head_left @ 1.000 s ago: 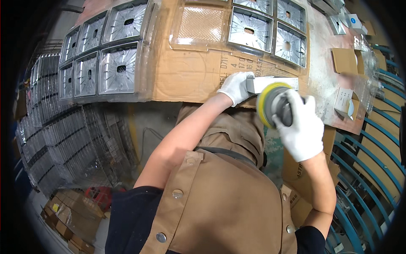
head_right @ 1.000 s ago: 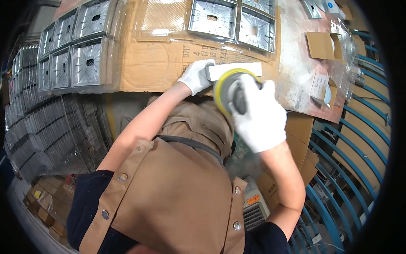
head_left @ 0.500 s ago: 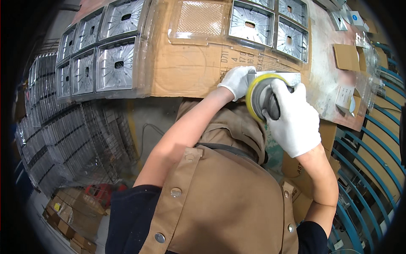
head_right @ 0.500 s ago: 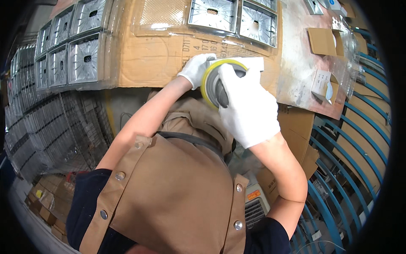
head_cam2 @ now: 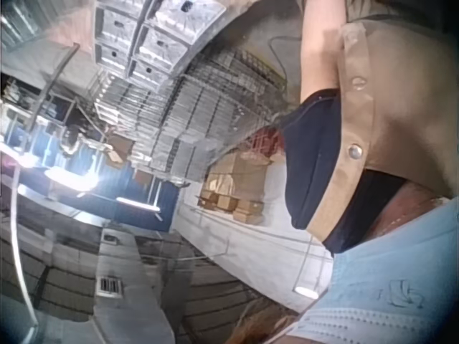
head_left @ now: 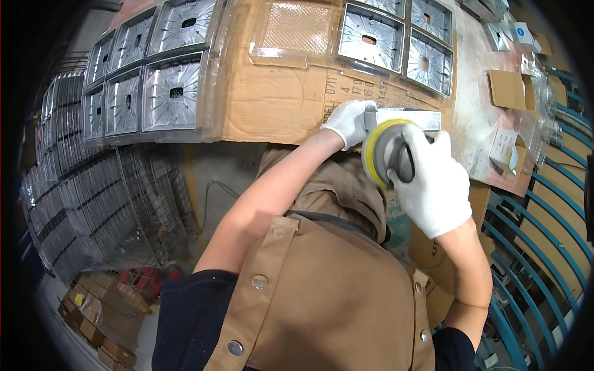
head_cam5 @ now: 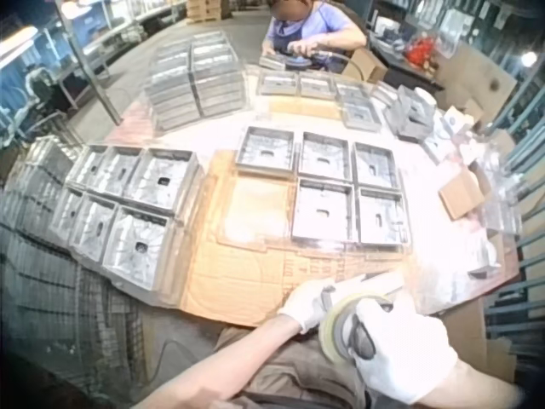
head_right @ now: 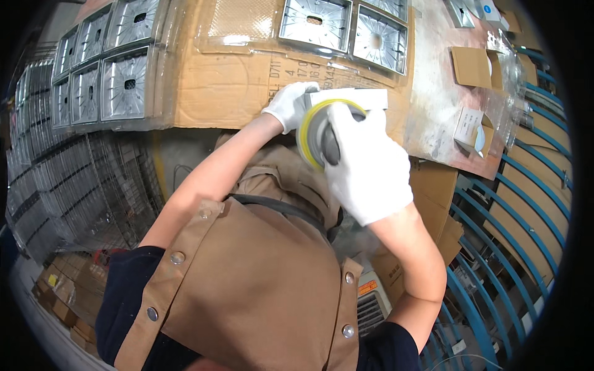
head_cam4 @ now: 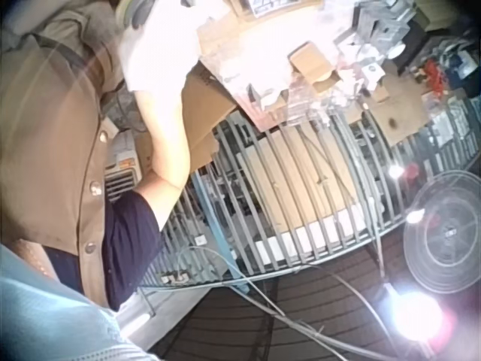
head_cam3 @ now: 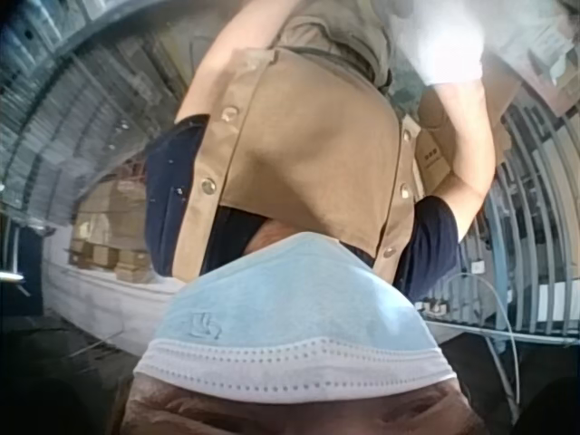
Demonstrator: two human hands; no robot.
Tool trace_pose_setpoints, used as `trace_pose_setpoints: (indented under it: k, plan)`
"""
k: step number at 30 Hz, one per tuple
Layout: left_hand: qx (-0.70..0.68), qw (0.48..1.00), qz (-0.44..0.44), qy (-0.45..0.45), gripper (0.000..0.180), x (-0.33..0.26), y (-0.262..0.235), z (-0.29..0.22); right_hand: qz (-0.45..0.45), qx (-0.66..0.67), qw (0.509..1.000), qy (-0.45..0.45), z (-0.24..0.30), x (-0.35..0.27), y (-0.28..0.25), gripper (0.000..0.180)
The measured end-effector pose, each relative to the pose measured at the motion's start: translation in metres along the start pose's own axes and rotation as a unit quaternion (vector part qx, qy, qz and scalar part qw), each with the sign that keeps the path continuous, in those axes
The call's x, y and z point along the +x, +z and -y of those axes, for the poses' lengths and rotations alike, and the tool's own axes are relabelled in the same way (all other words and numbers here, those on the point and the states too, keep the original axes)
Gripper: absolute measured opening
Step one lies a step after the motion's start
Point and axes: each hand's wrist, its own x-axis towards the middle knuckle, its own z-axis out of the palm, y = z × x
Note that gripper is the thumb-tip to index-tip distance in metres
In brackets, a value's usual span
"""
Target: Manually sanding the edges and surfaces of rectangular metal casings using a power sander.
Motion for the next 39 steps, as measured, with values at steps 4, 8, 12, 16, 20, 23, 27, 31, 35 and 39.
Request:
trace_pose_setpoints:
  k: [4, 8, 12, 16, 20, 23, 27, 31, 35, 39]
  plan:
    - [-0.032, 0.999, -0.021, 0.018, 0.011, 0.006, 0.002, 0.003, -0.077, 0.012, 0.995, -0.065, -0.004, 0.011, 0.000, 0.061]
    - [-0.021, 1.000, -0.001, 0.002, 0.014, 0.000, -0.001, 0.001, -0.019, 0.003, 1.000, -0.010, 0.001, 0.005, -0.003, 0.061]
    - [-0.035, 0.999, 0.000, 0.007, 0.015, 0.001, 0.002, -0.002, -0.062, 0.018, 0.996, -0.059, -0.006, 0.013, 0.001, 0.063]
    - [-0.045, 0.999, 0.004, 0.000, 0.017, 0.001, -0.001, 0.001, 0.001, 0.010, 1.000, 0.000, 0.001, 0.004, -0.008, 0.061]
    - [-0.059, 0.998, 0.013, -0.014, 0.018, 0.000, 0.003, -0.001, -0.051, 0.006, 0.998, -0.024, -0.004, 0.012, 0.000, 0.061]
    - [-0.088, 0.996, 0.006, -0.003, 0.017, 0.002, 0.006, 0.005, -0.034, 0.010, 0.999, -0.027, -0.001, 0.012, -0.004, 0.061]
    - [-0.028, 0.999, 0.028, 0.000, 0.018, 0.001, 0.002, 0.003, -0.029, 0.014, 0.999, -0.021, -0.002, 0.013, 0.000, 0.060]
    - [-0.047, 0.999, 0.000, 0.023, 0.019, 0.002, 0.002, 0.000, -0.031, 0.014, 0.999, -0.025, -0.005, 0.013, 0.002, 0.059]
    - [-0.022, 1.000, 0.016, 0.003, 0.017, 0.000, 0.000, 0.000, -0.011, 0.017, 1.000, 0.003, -0.001, 0.008, -0.003, 0.059]
    - [-0.054, 0.998, 0.015, -0.001, 0.020, 0.003, 0.005, 0.005, -0.054, 0.021, 0.998, -0.039, -0.008, 0.009, 0.004, 0.060]
